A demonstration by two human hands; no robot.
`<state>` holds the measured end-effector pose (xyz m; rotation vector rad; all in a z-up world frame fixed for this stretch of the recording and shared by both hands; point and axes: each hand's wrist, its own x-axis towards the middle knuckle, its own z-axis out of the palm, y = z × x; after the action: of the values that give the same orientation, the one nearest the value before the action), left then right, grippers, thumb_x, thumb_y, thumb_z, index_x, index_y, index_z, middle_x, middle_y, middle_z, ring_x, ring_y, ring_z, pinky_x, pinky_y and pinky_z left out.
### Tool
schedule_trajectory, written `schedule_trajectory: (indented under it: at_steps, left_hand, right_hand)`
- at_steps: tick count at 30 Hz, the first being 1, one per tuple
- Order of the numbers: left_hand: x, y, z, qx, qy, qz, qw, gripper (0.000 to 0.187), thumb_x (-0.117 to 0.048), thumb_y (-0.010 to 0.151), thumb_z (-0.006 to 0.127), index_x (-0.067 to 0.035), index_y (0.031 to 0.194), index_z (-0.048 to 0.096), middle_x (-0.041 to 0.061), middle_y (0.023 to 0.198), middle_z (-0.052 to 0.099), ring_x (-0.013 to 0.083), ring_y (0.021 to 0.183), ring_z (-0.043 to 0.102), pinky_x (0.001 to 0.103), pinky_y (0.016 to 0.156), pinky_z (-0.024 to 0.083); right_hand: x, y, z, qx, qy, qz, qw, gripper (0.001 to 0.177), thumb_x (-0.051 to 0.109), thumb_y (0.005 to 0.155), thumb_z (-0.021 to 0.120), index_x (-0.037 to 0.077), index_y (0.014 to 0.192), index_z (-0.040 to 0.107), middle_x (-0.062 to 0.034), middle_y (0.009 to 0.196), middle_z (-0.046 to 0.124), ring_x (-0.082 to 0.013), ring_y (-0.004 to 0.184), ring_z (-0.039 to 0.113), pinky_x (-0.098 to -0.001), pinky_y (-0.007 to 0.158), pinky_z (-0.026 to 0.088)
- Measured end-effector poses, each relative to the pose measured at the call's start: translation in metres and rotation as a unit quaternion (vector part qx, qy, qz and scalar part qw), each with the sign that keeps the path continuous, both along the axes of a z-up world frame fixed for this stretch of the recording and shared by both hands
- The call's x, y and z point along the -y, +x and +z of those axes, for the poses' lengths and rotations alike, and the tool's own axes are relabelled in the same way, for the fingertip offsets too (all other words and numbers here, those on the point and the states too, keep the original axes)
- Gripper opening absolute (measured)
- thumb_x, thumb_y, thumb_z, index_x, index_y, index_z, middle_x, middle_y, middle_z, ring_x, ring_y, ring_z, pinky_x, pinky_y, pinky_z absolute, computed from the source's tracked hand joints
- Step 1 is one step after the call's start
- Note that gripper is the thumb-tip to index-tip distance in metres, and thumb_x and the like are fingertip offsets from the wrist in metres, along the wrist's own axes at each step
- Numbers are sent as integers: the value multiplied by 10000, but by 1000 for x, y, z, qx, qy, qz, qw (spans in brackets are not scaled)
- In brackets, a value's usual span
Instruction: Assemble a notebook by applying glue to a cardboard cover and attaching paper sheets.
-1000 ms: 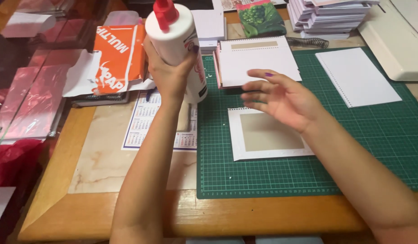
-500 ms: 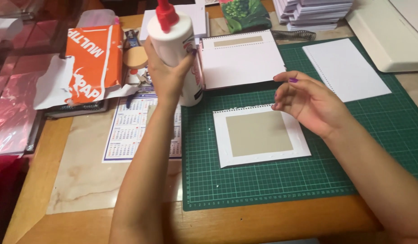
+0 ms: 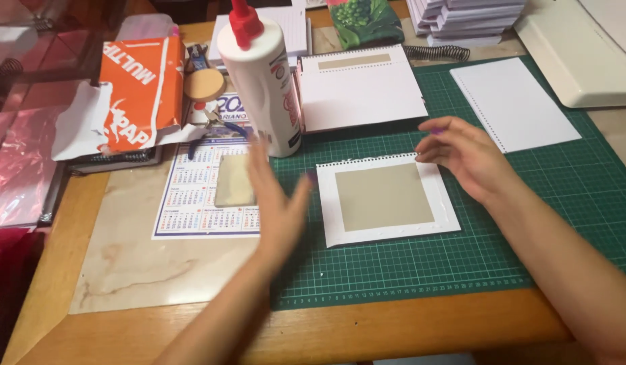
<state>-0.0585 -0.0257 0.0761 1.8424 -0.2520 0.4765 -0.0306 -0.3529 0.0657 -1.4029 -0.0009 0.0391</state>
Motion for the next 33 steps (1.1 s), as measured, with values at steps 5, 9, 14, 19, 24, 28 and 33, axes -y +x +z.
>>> schedule_trajectory:
  at_steps: [5,9,14,19,24,28,33]
  left_hand:
    - [-2,-27,-28,-172,11,-146,974,869,-346,988,617,-67,1625,95,308,1636,101,538,1529,95,704,1208,137]
    - [3,-28,-27,-169,16,-170,971,866,-348,983,607,-65,1623,97,307,1626,112,545,1522,123,693,1208,178]
    - [17,-33,-23,-156,-47,-187,969,848,-267,973,640,-42,1617,136,301,1601,124,569,1513,83,651,1214,205]
    - [25,-26,-38,-174,-147,-172,958,862,-288,954,663,-55,1607,152,291,1599,87,584,1504,54,659,1225,192]
    - [20,-20,-47,-203,-231,-124,944,812,-400,901,617,-125,1568,243,198,1623,237,447,1481,274,579,1176,314]
    - [21,-20,-45,-236,-334,-102,907,690,-301,895,575,-193,1532,330,88,1622,350,312,1506,393,430,1183,412]
    - [20,-25,-40,-216,-308,-133,917,715,-335,937,546,-163,1555,230,167,1620,218,443,1512,233,543,1212,291]
  right_hand:
    - [12,-15,-13,38,-148,-74,985,370,45,981,592,-6,1347,593,-195,1172,691,-265,1129,680,-389,1016,523]
    - [23,-38,-29,105,-240,-92,961,474,57,990,598,3,1454,515,-218,1391,575,-341,1378,496,-494,1170,379]
    - [8,-53,-22,106,-225,-58,967,565,183,1010,506,17,1529,356,-275,1529,426,-455,1494,324,-612,1134,384]
    - [-4,-54,-15,59,-92,-101,989,582,136,1016,381,-2,1565,245,-306,1538,352,-471,1499,284,-692,1158,303]
    - [19,-40,-20,-68,104,-177,976,411,234,984,467,94,1370,460,-241,1444,500,-380,1425,474,-613,1150,424]
    - [26,-36,-22,-117,248,-202,940,328,224,970,549,86,1268,556,-299,1470,542,-380,1374,569,-448,1164,492]
    - [40,-25,-51,-135,244,-157,948,384,58,978,504,47,1359,553,-268,1429,580,-316,1338,600,-420,1144,488]
